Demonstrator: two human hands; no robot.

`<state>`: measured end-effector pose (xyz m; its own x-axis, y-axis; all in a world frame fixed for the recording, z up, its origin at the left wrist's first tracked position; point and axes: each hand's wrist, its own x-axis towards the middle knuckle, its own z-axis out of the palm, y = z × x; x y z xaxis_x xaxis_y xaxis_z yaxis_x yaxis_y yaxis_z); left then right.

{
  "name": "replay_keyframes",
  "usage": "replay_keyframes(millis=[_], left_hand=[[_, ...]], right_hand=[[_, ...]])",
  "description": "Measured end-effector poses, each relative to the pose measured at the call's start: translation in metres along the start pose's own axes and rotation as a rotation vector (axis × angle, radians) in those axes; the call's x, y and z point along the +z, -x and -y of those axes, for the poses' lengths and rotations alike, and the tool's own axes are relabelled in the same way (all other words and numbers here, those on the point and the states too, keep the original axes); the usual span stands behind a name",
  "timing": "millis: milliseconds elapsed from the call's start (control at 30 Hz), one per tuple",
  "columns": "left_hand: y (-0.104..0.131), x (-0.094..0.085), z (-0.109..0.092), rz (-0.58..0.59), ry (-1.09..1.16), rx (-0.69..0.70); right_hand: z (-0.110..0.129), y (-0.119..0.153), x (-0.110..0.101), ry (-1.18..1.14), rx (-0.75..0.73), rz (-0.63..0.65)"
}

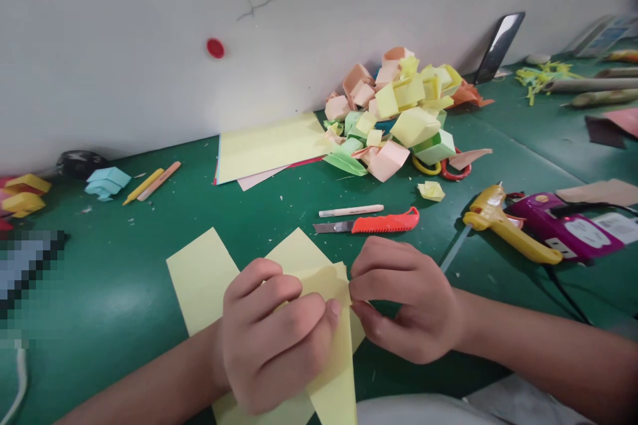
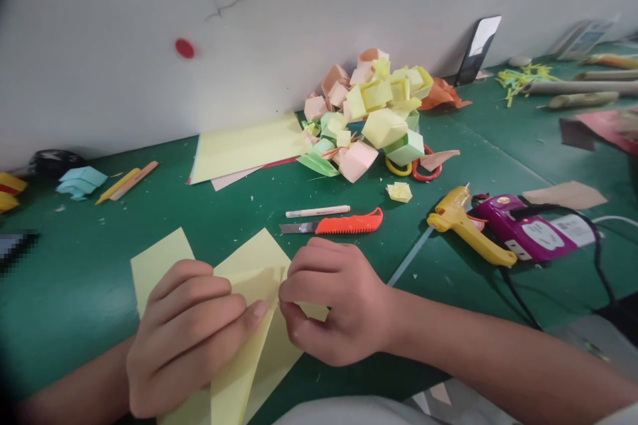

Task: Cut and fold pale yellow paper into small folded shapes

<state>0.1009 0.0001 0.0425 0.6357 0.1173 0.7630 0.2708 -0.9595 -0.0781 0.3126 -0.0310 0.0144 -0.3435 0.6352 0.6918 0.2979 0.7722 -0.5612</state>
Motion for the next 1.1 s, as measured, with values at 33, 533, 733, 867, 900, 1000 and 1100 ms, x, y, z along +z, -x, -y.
replay_keyframes(millis=[33,533,733,867,900,1000,1100], left_hand=[[0.0,0.0,0.0,-0.004,0.01,-0.001],[0.0,0.009,0.001,0.183,0.424,-0.44],[-0.006,0.011,-0.002,0.18,0.51,-0.6],[-0.006,0.012,-0.004,0.209,0.56,-0.707],[-0.005,0.012,-0.004,0.209,0.566,-0.732],[-0.002,0.013,-0.004,0.204,0.595,-0.799],[-0.001,0.014,-0.004,0.215,0.628,-0.896]], right_hand=[[0.0,0.0,0.0,-0.001,-0.003,0.001],[-0.001,-0.001,-0.002,0.035,-0.008,-0.005],[-0.002,0.0,0.0,0.065,0.014,0.008],[-0.003,0.002,0.001,0.068,0.026,0.008],[-0.003,0.002,0.001,0.071,0.03,0.008],[-0.002,0.002,0.001,0.089,0.045,0.02],[-0.002,0.001,0.002,0.114,0.057,0.032]])
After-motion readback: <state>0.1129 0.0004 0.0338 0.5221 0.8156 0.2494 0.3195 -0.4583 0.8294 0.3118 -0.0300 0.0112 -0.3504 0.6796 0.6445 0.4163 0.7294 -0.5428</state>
